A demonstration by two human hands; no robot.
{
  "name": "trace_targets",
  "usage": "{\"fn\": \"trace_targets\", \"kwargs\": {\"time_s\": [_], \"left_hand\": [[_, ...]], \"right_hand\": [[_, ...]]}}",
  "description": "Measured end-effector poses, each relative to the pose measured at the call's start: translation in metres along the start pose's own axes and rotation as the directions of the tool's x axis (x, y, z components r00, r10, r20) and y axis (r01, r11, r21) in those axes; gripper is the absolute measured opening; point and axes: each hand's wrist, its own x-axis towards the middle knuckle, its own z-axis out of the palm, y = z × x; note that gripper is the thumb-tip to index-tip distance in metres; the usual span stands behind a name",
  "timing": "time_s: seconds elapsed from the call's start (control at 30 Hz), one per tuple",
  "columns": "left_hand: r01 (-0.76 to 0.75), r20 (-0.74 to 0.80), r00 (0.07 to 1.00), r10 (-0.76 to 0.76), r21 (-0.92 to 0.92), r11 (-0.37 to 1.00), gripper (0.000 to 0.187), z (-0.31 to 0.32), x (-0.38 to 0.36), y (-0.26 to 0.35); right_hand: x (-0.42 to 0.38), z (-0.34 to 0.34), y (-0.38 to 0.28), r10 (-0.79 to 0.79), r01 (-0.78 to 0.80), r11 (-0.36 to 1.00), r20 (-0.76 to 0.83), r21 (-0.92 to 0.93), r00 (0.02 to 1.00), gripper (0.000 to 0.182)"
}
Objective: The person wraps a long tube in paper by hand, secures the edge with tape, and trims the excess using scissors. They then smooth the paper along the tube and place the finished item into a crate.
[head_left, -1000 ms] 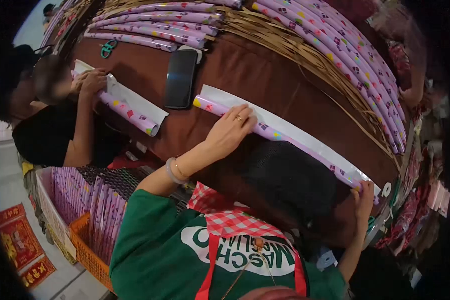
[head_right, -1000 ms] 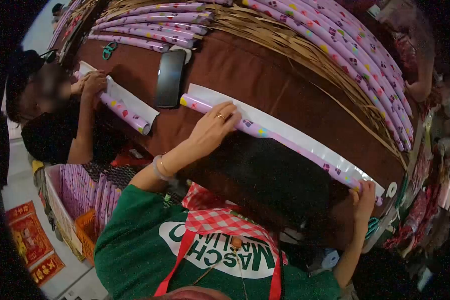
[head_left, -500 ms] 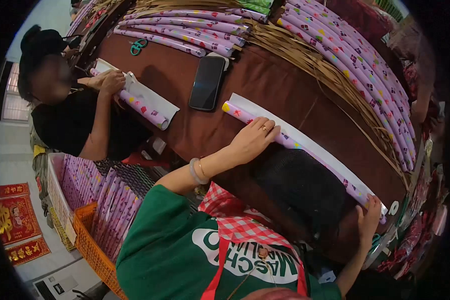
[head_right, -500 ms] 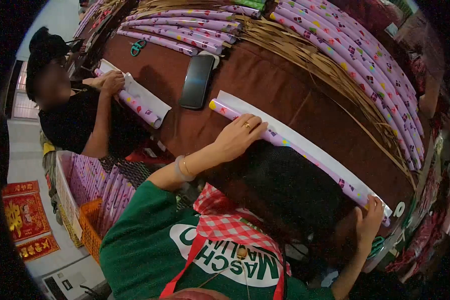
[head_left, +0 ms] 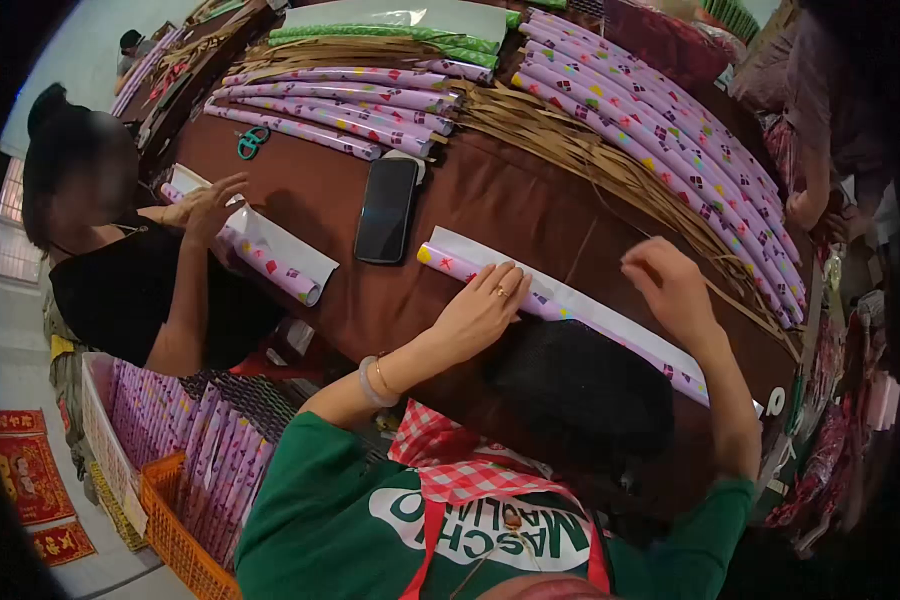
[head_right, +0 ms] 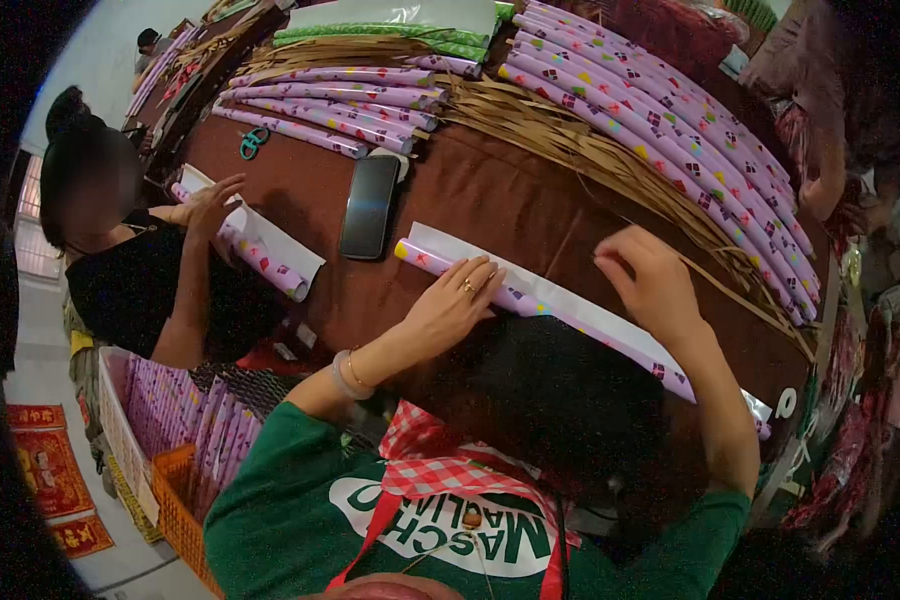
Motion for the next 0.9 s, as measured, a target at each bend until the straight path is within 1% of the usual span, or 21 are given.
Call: {"fn": "trace_targets", "kwargs": {"time_s": [0.03,0.1,0.13,0.17,0.2,0.23,0.3,0.33,0.37,0.4,0.43,0.5,0.57,0.6,0.67,0.73,0.77,0.83,0.87,0.9], "left_hand": [[-0.001,-0.031,1.0,0.001,-0.005,1.0,0.056,-0.004,-0.002,0.0],[0.026,-0.094,0.995,-0.037,-0.117,0.993,0.053,-0.016,-0.011,0.004],[0.038,-0.136,0.989,-0.06,-0.16,0.986,0.053,-0.021,-0.018,0.006],[0.083,-0.194,0.971,-0.137,-0.263,0.961,0.046,-0.035,-0.024,0.009],[0.086,-0.194,0.971,-0.141,-0.265,0.96,0.046,-0.036,-0.037,0.011],[0.18,-0.263,0.928,-0.264,-0.302,0.936,0.042,-0.037,-0.051,0.013],[0.341,-0.364,0.8,-0.478,-0.379,0.86,0.036,-0.031,-0.076,0.016],[0.41,-0.4,0.72,-0.566,-0.413,0.813,0.034,-0.025,-0.088,0.016],[0.508,-0.374,0.653,-0.659,-0.429,0.747,0.034,-0.022,-0.098,0.016],[0.581,-0.374,0.606,-0.703,-0.396,0.711,0.033,-0.016,-0.106,0.014],[0.65,-0.377,0.554,-0.742,-0.361,0.669,0.032,-0.008,-0.112,0.012],[0.65,-0.377,0.553,-0.743,-0.362,0.668,0.032,0.002,-0.118,0.004],[0.654,-0.346,0.537,-0.77,-0.406,0.638,0.029,0.004,-0.116,0.001],[0.626,-0.356,0.559,-0.749,-0.411,0.662,0.028,0.007,-0.118,0.0],[0.625,-0.349,0.552,-0.757,-0.428,0.653,0.028,0.007,-0.12,-0.001],[0.627,-0.345,0.544,-0.765,-0.439,0.643,0.028,0.005,-0.121,-0.001],[0.627,-0.341,0.544,-0.767,-0.442,0.641,0.028,0.004,-0.12,-0.001],[0.626,-0.347,0.539,-0.768,-0.446,0.64,0.027,0.003,-0.119,-0.003],[0.628,-0.35,0.54,-0.766,-0.438,0.643,0.027,0.004,-0.119,-0.003],[0.634,-0.349,0.541,-0.765,-0.428,0.644,0.027,0.005,-0.119,-0.001]], "right_hand": [[0.022,0.013,0.004,-0.02,0.02,1.0,-0.002,0.014,1.0,0.009],[0.065,0.042,0.015,-0.024,0.023,0.998,0.014,0.055,1.0,0.01],[0.085,0.061,0.026,-0.089,0.091,0.995,-0.037,0.045,0.995,0.011],[0.104,0.08,0.036,-0.153,0.156,0.987,-0.088,0.036,0.984,0.012],[0.123,0.095,0.045,-0.153,0.157,0.987,-0.083,0.037,0.985,0.012],[0.142,0.109,0.052,-0.142,0.144,0.989,-0.105,0.014,0.984,0.013],[0.172,0.128,0.06,-0.119,0.119,0.993,-0.123,-0.008,0.985,0.014],[0.183,0.136,0.061,-0.048,0.045,0.999,-0.111,-0.027,0.993,0.015],[0.193,0.142,0.062,0.023,-0.028,0.998,-0.1,-0.048,0.995,0.015],[0.201,0.147,0.064,0.001,-0.009,0.995,-0.089,-0.099,0.996,0.017],[0.206,0.15,0.067,0.006,-0.015,0.995,-0.087,-0.104,0.996,0.017],[0.212,0.153,0.071,-0.094,0.072,0.974,-0.094,-0.214,0.991,0.018],[0.216,0.153,0.073,-0.069,0.054,0.973,-0.057,-0.225,0.996,0.019],[0.215,0.153,0.073,-0.081,0.066,0.964,-0.051,-0.257,0.995,0.016],[0.215,0.153,0.075,-0.092,0.076,0.951,-0.04,-0.299,0.995,0.014],[0.215,0.158,0.077,-0.262,0.211,0.815,-0.018,-0.54,0.965,0.012],[0.214,0.16,0.078,-0.267,0.215,0.812,-0.019,-0.542,0.963,0.012],[0.213,0.156,0.061,-0.08,0.022,0.896,-0.114,-0.444,0.99,0.016],[0.217,0.155,0.061,-0.088,0.03,0.894,-0.111,-0.446,0.99,0.016],[0.221,0.157,0.068,-0.07,0.005,0.914,-0.146,-0.407,0.987,0.019]]}}
